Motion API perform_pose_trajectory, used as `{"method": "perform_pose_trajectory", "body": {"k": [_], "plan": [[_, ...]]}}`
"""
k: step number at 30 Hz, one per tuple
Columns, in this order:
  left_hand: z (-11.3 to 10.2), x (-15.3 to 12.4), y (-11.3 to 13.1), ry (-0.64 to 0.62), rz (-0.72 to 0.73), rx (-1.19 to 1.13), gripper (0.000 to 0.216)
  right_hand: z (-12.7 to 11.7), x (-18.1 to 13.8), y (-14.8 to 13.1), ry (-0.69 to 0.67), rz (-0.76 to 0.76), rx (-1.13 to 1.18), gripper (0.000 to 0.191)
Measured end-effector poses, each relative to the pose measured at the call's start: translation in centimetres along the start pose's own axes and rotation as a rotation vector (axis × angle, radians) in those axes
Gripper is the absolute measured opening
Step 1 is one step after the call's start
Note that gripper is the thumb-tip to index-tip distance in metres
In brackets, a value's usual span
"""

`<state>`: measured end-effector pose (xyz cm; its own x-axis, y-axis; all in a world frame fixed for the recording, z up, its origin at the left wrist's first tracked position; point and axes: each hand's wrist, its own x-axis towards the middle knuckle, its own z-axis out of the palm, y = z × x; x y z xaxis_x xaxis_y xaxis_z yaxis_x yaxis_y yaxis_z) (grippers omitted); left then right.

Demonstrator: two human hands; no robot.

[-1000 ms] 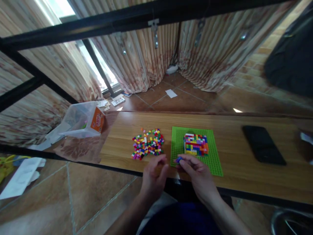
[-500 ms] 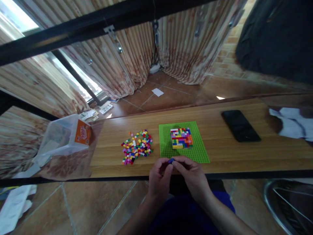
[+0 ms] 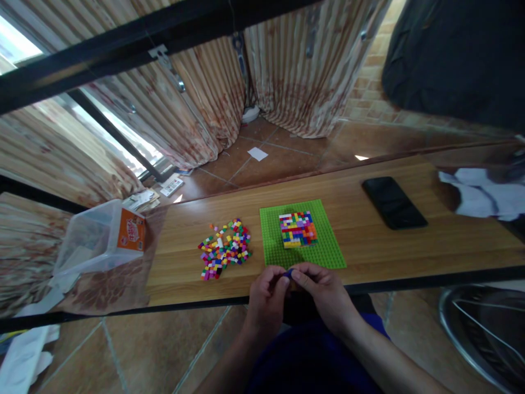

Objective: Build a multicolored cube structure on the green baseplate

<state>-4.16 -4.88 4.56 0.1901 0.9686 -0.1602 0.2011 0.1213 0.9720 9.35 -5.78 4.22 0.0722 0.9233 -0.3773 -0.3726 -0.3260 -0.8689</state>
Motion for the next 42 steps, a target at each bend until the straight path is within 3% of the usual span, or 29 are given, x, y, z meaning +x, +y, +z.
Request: {"method": "perform_pose_trajectory", "body": {"k": [4,10,16,21,28,33,42], "plan": [[0.1,0.3,-0.2,-0.027,-0.028,-0.085,0.019,-0.4,0.1,-0.2,-0.013,0.061,0.072,0.035],[-0.4,1.4,-1.0,0.095,-0.008,-0.017,0.018,-1.4,1.0,-1.0,0.078,0.019,0.070,0.039],[-1.8,2.5,-2.8,0.127,0.047,0.062,0.018,-3.0,2.0,-1.5,0.183,-0.257,-0.366,0.033],[-2.2,2.8,-3.7,0.120,0.077,0.117,0.017,-3.1,2.6,-1.9,0.174,-0.448,-0.747,0.030],[-2.1,2.9,-3.9,0.090,0.101,0.135,0.014,-2.2,3.7,-3.1,0.147,-0.492,-0.941,0.016],[-2.2,3.0,-4.0,0.087,0.113,0.152,0.012,-1.9,4.4,-2.9,0.107,-0.612,-1.076,0.020],[-2.2,2.9,-4.7,0.083,0.109,0.155,0.013,-1.3,5.4,-2.4,0.174,-0.695,-1.160,0.022]]}}
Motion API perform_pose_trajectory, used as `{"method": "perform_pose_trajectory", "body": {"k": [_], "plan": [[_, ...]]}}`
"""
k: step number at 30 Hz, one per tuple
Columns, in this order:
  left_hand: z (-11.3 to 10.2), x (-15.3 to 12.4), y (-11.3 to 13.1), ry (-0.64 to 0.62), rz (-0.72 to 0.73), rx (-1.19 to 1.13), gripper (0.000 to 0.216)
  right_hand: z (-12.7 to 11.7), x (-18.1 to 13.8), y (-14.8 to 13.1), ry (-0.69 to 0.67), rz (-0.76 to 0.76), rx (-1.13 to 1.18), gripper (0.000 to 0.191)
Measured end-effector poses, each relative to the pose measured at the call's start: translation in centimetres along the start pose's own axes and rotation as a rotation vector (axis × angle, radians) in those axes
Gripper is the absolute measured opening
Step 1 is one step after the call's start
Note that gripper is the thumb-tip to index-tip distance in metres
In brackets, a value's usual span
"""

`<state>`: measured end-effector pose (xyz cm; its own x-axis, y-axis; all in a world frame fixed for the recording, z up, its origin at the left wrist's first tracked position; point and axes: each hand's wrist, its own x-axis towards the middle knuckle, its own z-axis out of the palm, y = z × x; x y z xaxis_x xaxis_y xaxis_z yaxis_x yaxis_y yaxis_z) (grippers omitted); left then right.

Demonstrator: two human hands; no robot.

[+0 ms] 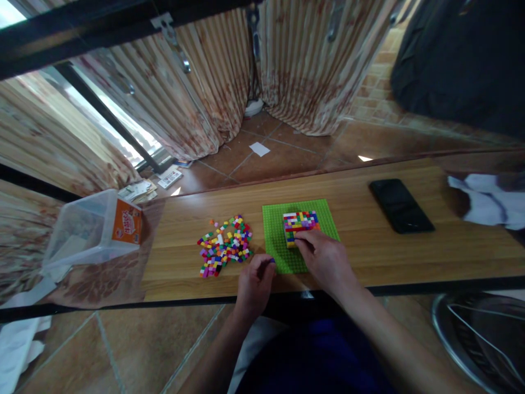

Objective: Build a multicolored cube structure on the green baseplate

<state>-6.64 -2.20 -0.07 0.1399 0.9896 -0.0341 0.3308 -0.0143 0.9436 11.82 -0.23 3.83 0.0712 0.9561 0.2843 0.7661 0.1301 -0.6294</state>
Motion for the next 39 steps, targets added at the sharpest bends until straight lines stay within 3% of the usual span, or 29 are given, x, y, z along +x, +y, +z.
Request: {"method": "perform_pose_trajectory", "body": {"k": [11,21,39], "plan": [[-0.1,-0.1,0.2,-0.004,0.013,0.015,0.013,0.1,-0.2,0.3,-0.024,-0.035,0.007,0.016],[-0.1,-0.1,0.3,-0.008,0.033,0.045,0.013,0.1,-0.8,0.7,0.003,-0.124,-0.161,0.022],[-0.2,-0.2,0.2,-0.006,0.063,0.081,0.013,0.7,-1.2,0.8,0.048,-0.167,-0.148,0.029]]}}
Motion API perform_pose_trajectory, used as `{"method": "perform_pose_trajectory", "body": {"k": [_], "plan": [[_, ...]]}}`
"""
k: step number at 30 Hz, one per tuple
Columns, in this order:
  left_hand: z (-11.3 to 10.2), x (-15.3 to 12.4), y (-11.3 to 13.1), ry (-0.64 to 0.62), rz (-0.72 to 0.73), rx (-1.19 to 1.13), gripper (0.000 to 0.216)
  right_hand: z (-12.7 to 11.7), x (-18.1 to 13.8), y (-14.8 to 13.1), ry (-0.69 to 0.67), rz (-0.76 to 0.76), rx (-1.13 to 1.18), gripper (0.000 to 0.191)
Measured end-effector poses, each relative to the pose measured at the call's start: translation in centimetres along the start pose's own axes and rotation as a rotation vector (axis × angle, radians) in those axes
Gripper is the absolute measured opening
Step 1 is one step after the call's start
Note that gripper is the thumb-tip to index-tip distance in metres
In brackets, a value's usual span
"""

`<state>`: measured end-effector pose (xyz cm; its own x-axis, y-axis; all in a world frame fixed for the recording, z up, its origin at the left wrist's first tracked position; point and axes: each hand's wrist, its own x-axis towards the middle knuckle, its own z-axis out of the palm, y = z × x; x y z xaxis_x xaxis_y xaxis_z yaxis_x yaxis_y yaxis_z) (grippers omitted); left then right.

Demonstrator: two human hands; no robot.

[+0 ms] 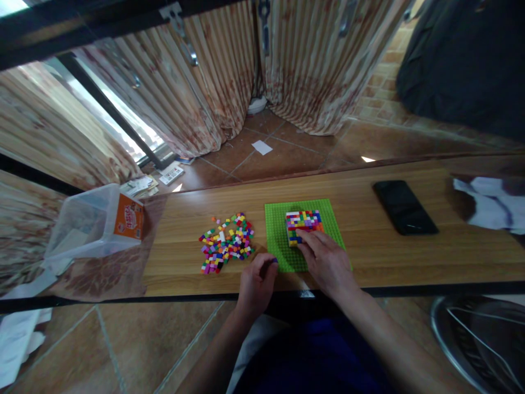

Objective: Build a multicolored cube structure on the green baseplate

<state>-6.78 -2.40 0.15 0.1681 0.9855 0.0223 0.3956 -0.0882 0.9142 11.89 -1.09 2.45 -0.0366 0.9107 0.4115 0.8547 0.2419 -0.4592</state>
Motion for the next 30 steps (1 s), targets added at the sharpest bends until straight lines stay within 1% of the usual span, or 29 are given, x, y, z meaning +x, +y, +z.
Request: {"method": "perform_pose_trajectory", "body": {"k": [6,10,16,22,30], "plan": [[0.1,-0.1,-0.3,-0.003,0.000,-0.028,0.014,-0.5,-0.1,0.0,0.044,0.045,0.109,0.031],[0.1,-0.1,0.0,0.008,0.006,-0.022,0.013,-0.9,-0.3,-0.1,0.060,0.085,0.159,0.030],[0.1,0.0,0.2,0.004,-0.006,-0.009,0.012,-1.0,-0.7,-0.5,0.077,0.094,0.175,0.031],[0.1,0.0,0.4,0.003,-0.008,-0.010,0.011,-0.5,-0.9,-0.6,0.065,0.069,0.184,0.032],[0.1,0.0,0.7,0.007,-0.009,-0.009,0.011,0.0,-1.3,-0.6,0.033,0.103,0.140,0.036]]}}
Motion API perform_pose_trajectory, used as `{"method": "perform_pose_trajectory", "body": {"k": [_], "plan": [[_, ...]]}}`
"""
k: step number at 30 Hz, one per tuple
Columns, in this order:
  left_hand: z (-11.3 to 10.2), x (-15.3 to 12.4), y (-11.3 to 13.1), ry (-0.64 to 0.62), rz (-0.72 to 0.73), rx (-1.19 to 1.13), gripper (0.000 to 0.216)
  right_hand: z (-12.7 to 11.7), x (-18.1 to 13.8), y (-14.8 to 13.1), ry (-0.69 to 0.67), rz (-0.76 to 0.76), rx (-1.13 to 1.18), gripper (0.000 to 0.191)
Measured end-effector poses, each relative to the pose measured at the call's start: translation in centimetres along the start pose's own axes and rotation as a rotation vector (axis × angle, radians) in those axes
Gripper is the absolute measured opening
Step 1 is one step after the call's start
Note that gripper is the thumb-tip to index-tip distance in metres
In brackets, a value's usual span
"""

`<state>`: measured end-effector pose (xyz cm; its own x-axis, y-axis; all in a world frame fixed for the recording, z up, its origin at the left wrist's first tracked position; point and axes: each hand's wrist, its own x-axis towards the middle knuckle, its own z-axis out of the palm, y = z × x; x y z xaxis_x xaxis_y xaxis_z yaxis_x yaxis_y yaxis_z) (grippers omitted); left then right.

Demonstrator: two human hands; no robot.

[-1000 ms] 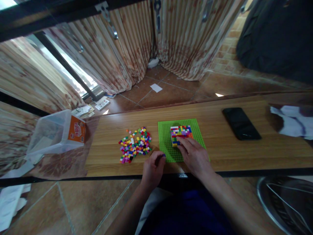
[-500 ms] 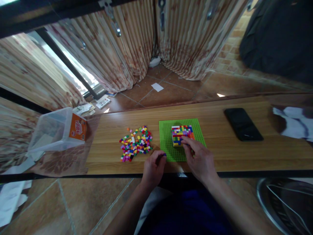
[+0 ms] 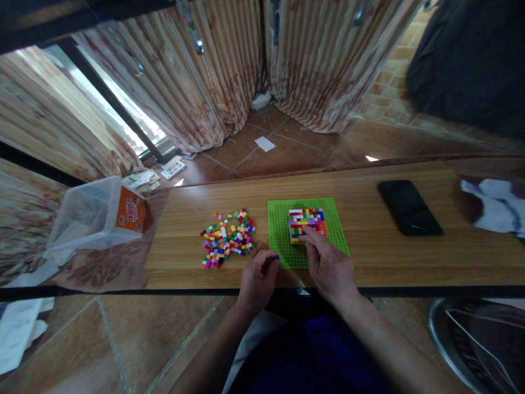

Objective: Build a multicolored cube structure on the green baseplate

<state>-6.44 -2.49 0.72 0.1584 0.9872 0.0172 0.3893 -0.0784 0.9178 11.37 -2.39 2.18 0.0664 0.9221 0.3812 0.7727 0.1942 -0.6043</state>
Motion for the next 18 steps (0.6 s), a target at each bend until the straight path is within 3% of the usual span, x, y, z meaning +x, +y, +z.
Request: {"method": "perform_pose_trajectory", "body": {"k": [7,15,18], "plan": [[0.1,0.0,-0.1,0.008,0.023,0.019,0.011,0.5,-0.5,0.8,-0.022,-0.034,-0.043,0.039],[0.1,0.0,-0.2,0.004,0.056,0.024,0.012,-0.9,-1.3,-1.0,0.042,-0.031,0.137,0.030],[0.1,0.0,-0.2,0.004,0.062,0.040,0.012,-0.5,-2.1,-2.0,-0.051,-0.053,0.206,0.025]]}}
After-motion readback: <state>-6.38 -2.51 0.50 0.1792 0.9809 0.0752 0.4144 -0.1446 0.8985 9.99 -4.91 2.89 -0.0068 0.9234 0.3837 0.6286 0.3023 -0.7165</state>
